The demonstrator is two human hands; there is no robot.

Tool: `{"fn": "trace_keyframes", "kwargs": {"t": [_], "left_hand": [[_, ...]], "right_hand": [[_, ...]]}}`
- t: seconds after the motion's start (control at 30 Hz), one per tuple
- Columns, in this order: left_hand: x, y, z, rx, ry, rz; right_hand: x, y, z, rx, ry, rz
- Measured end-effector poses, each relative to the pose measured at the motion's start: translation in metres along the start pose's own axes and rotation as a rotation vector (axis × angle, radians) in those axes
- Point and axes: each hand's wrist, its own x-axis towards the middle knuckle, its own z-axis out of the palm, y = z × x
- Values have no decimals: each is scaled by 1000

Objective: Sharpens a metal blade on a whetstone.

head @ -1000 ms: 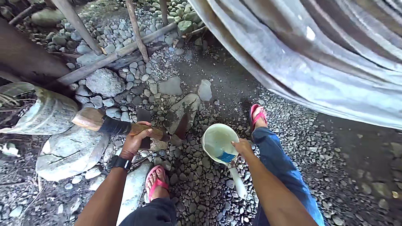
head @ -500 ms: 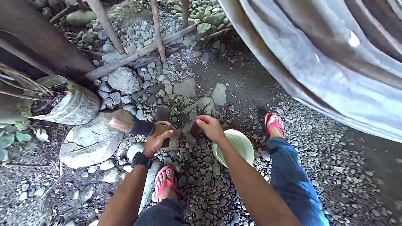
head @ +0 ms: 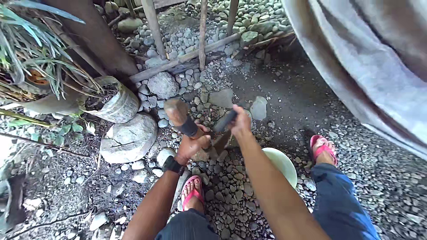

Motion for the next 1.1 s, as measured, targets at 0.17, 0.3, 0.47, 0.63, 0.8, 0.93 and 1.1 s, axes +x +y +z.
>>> {"fn": "trace_keyframes", "kwargs": {"t": [0.17, 0.3, 0.47, 0.63, 0.8, 0.93, 1.1], "left_hand": [[-11, 31, -21, -158, 264, -168], [-32, 90, -33, -255, 389, -149], [-47, 172, -28, -198, 500, 85], [-70, 224, 0, -95, 585, 247], [-69, 211, 5, -120, 655, 388], [-76, 140, -1, -102, 659, 247], [-66, 126, 6, -204, 656, 98]], "right_hand": [[-7, -27, -123, 423, 3, 53], [-28, -13, -179, 522, 102, 100], [-53, 3, -197, 264, 162, 308], [-60, 28, -188, 78, 199, 347], [-61, 38, -190, 119, 281, 269], [-72, 30, -192, 121, 350, 289], [-104, -18, -166, -31, 247, 247]]}}
